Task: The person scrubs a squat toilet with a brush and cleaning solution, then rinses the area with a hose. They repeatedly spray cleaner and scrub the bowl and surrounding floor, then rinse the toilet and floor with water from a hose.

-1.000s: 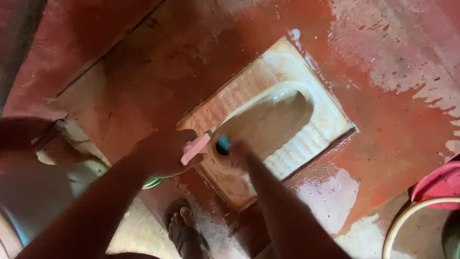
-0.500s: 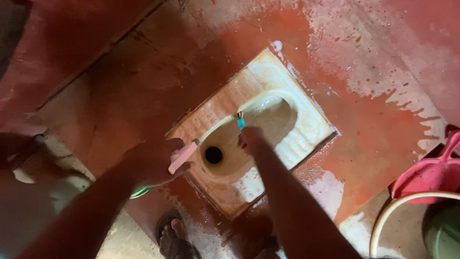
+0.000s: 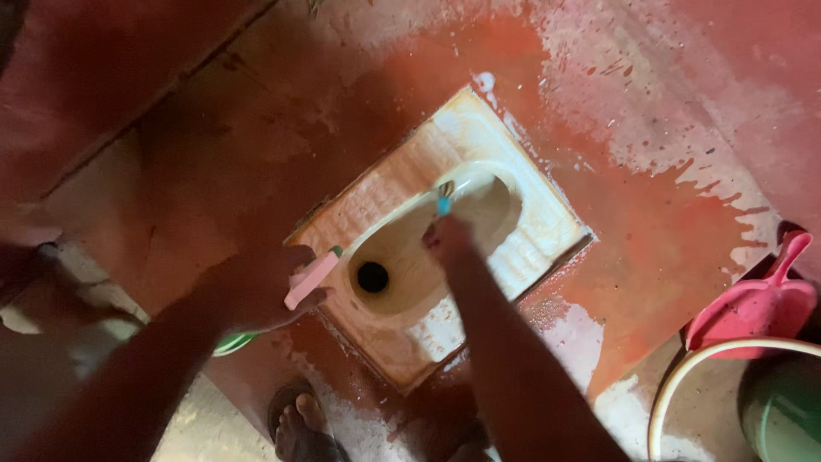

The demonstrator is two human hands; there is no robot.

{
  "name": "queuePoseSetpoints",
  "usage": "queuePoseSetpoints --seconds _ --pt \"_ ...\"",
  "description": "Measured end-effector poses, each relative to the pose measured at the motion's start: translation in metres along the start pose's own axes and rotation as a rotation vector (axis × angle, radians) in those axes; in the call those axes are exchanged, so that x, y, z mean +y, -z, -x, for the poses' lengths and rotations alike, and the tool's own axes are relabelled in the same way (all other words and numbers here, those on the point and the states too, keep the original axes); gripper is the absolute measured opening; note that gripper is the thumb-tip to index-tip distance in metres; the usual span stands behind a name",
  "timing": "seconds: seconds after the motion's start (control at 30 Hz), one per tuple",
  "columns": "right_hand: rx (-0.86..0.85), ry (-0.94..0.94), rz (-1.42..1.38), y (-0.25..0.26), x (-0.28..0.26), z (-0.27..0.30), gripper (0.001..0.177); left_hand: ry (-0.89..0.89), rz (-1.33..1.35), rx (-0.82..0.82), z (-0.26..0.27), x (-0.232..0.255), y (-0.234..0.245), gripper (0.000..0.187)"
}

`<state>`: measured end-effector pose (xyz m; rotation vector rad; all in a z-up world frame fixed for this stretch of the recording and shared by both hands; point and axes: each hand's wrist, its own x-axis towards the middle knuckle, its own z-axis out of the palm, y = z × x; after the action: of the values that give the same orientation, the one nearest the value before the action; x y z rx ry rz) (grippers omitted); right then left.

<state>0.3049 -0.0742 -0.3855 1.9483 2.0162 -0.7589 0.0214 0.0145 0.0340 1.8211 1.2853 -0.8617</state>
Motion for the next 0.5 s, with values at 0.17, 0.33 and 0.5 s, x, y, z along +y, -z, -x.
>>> queuePoseSetpoints --seconds 0.17,0.33,0.5 --pt "0.161 -0.229 0.125 0.011 0.078 -0.005 0.017 -0.005 0.003 0.003 0.001 0.001 0.001 0.056" --pt "0.48 -0.183 0.07 -0.033 0.009 0.013 0.017 -0.022 0.006 -0.001 -0.003 0.003 0.001 0.056" --pt "0.575 -0.284 -0.247 -0.025 -0.009 0.033 0.02 -0.026 0.007 -0.021 -0.009 -0.004 -0.003 0.056"
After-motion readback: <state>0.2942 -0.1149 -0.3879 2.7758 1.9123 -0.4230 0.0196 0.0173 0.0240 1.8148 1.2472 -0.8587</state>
